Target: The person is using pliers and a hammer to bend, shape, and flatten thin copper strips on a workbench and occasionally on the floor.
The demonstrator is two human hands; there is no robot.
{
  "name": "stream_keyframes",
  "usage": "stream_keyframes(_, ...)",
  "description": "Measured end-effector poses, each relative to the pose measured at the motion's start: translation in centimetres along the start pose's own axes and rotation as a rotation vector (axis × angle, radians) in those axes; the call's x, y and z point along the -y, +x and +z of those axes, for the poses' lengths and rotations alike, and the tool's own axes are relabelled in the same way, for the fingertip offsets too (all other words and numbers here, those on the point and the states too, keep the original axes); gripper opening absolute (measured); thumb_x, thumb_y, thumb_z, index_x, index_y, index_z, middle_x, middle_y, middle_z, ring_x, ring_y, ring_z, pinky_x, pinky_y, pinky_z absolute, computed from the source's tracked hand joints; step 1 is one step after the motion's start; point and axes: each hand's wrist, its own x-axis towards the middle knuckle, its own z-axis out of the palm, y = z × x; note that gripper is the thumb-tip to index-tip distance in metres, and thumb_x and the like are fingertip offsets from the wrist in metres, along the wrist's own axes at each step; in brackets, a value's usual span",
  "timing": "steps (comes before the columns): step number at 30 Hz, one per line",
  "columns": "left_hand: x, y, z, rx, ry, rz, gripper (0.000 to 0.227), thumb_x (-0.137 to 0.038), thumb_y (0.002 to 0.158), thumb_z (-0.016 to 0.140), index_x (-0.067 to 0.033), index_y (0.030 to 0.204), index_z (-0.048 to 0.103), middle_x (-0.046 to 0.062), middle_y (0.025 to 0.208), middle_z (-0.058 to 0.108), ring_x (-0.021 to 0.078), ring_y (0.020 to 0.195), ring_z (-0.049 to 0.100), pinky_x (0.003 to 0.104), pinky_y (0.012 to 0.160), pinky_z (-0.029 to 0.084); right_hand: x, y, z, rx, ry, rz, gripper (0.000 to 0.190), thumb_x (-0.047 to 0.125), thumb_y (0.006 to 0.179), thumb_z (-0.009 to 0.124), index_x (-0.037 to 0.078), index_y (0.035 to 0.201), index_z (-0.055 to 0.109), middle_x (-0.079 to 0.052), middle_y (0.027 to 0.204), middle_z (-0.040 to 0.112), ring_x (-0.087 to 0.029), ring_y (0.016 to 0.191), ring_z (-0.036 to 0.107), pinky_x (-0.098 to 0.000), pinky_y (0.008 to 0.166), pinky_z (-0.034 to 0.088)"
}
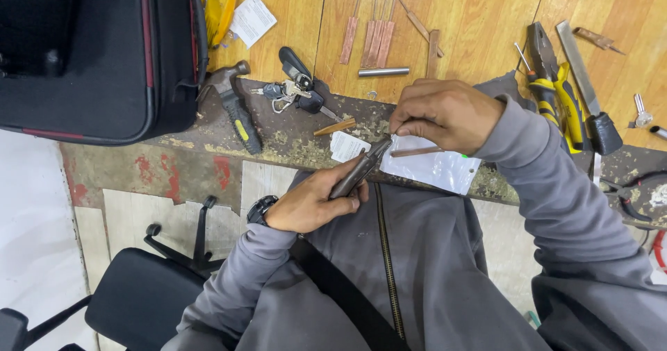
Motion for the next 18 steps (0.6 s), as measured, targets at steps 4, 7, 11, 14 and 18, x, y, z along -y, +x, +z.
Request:
stream_keyframes(4, 1.1, -0.2, 0.1, 0.003, 0.028, -0.030, 0.073, -0.011, 0.085, 0.067, 0.0008, 0.154, 0.045, 0.019, 0.091, 0.075, 0.0281, 0.084, 0.070, 0.039, 0.064, 0.053, 0.1, 0.0, 0.2, 0.010, -0.009, 0.019, 0.016, 0.018, 0.096, 0.073, 0.003, 0.092, 0.073, -0.010, 0.082, 0.068, -0.033, 0.082, 0.070, -0.0431, 0.074, 0.055)
stream_keyframes(7, 1.3, -0.2, 0.3, -0.006, 0.049, -0.031, 0.073, -0.010, 0.085, 0.067, 0.0013, 0.154, 0.045, 0.020, 0.091, 0.074, 0.0289, 0.084, 0.069, 0.040, 0.063, 0.053, 0.0, -0.1, 0.4, 0.008, -0.013, 0.018, 0.016, 0.019, 0.095, 0.073, 0.004, 0.092, 0.073, -0.010, 0.083, 0.069, -0.034, 0.083, 0.070, -0.0436, 0.074, 0.056)
stream_keyframes(11, 0.6, -0.1, 0.5, -0.032, 0.080, -0.036, 0.071, -0.010, 0.085, 0.066, 0.0031, 0.152, 0.046, 0.023, 0.093, 0.075, 0.0298, 0.083, 0.069, 0.040, 0.060, 0.051, -0.1, -0.2, 0.5, 0.004, -0.007, 0.015, 0.017, 0.022, 0.095, 0.074, 0.006, 0.091, 0.073, -0.008, 0.084, 0.069, -0.032, 0.083, 0.070, -0.0422, 0.073, 0.056)
stream_keyframes(14, 0.8, -0.2, 0.5, -0.018, 0.064, -0.003, 0.071, -0.007, 0.085, 0.064, 0.0026, 0.153, 0.045, 0.023, 0.094, 0.074, 0.0308, 0.084, 0.068, 0.040, 0.061, 0.051, -0.3, -0.3, 0.6, -0.002, 0.027, 0.025, 0.014, 0.020, 0.094, 0.075, 0.006, 0.092, 0.075, -0.009, 0.085, 0.070, -0.031, 0.082, 0.069, -0.0417, 0.072, 0.056)
stream_keyframes(18, 0.6, -0.2, 0.2, -0.011, 0.050, 0.011, 0.071, -0.006, 0.085, 0.065, 0.0021, 0.152, 0.046, 0.021, 0.095, 0.074, 0.0303, 0.084, 0.069, 0.041, 0.061, 0.052, -0.5, -0.4, 0.7, -0.010, 0.023, 0.009, 0.014, 0.019, 0.093, 0.075, 0.006, 0.091, 0.075, -0.009, 0.084, 0.071, -0.032, 0.081, 0.070, -0.0422, 0.072, 0.056)
